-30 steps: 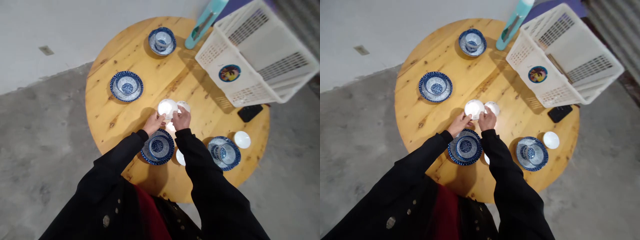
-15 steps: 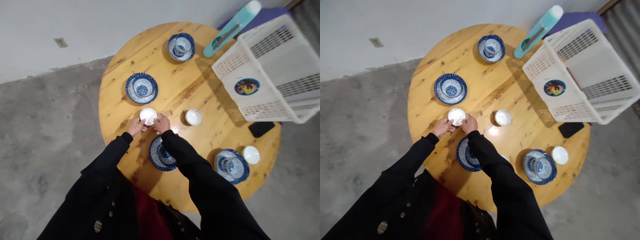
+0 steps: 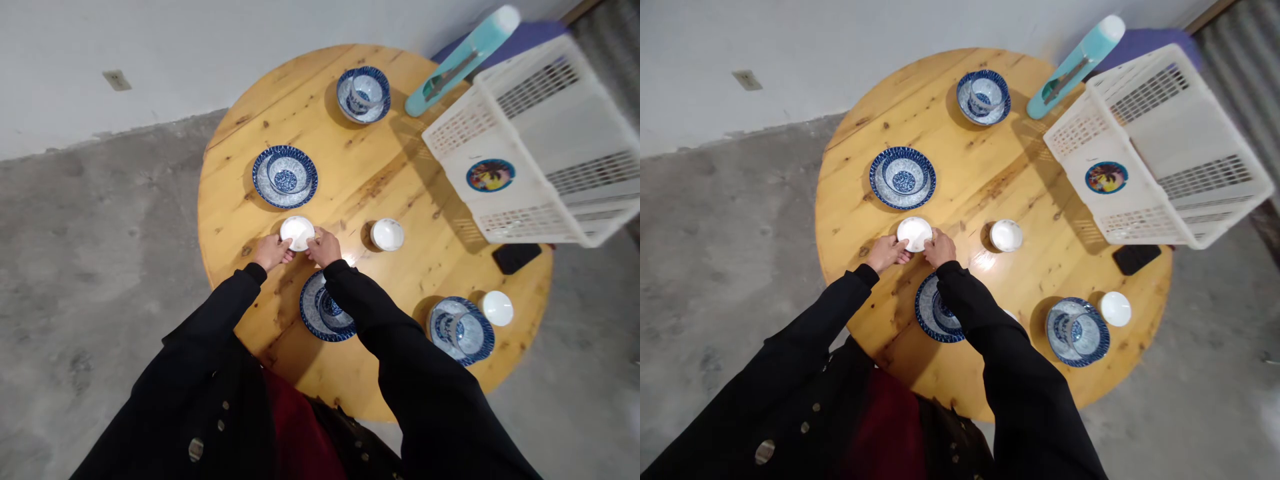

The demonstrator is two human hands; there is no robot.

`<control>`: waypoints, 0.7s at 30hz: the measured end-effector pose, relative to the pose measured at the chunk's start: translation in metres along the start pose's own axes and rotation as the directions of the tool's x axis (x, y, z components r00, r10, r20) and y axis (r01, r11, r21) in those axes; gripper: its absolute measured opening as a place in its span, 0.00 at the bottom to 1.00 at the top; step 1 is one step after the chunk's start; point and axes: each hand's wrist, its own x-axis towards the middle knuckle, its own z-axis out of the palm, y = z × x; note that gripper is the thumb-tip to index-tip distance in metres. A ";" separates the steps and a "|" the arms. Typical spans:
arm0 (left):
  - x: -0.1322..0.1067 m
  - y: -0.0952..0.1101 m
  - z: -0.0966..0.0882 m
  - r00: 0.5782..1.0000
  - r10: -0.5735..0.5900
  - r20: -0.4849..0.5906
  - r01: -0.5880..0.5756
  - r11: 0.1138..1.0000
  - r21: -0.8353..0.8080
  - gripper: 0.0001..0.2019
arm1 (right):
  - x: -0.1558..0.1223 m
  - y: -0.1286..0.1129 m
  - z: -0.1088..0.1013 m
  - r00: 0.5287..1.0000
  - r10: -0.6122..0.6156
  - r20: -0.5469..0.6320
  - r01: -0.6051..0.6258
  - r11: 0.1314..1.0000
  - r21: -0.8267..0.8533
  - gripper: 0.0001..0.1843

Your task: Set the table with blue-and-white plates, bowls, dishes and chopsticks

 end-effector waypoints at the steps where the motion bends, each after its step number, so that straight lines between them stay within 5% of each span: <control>1: 0.001 -0.001 0.000 1.000 0.002 0.001 -0.002 1.000 0.013 0.12 | 0.000 0.000 0.000 1.000 0.001 0.001 -0.001 1.000 0.004 0.21; 14: 0.006 -0.005 -0.016 0.996 0.085 -0.029 -0.076 0.971 0.228 0.18 | -0.002 -0.004 -0.004 0.997 0.052 0.047 -0.054 0.998 0.020 0.24; 17: 0.001 -0.004 -0.029 0.994 0.112 -0.009 -0.109 0.974 0.197 0.19 | -0.019 -0.004 -0.021 0.997 0.066 -0.048 -0.062 0.994 0.088 0.28; 21: -0.016 -0.005 -0.057 0.991 0.137 -0.002 -0.136 0.986 0.099 0.16 | -0.077 -0.008 -0.046 0.962 0.029 -0.270 0.019 0.985 0.171 0.30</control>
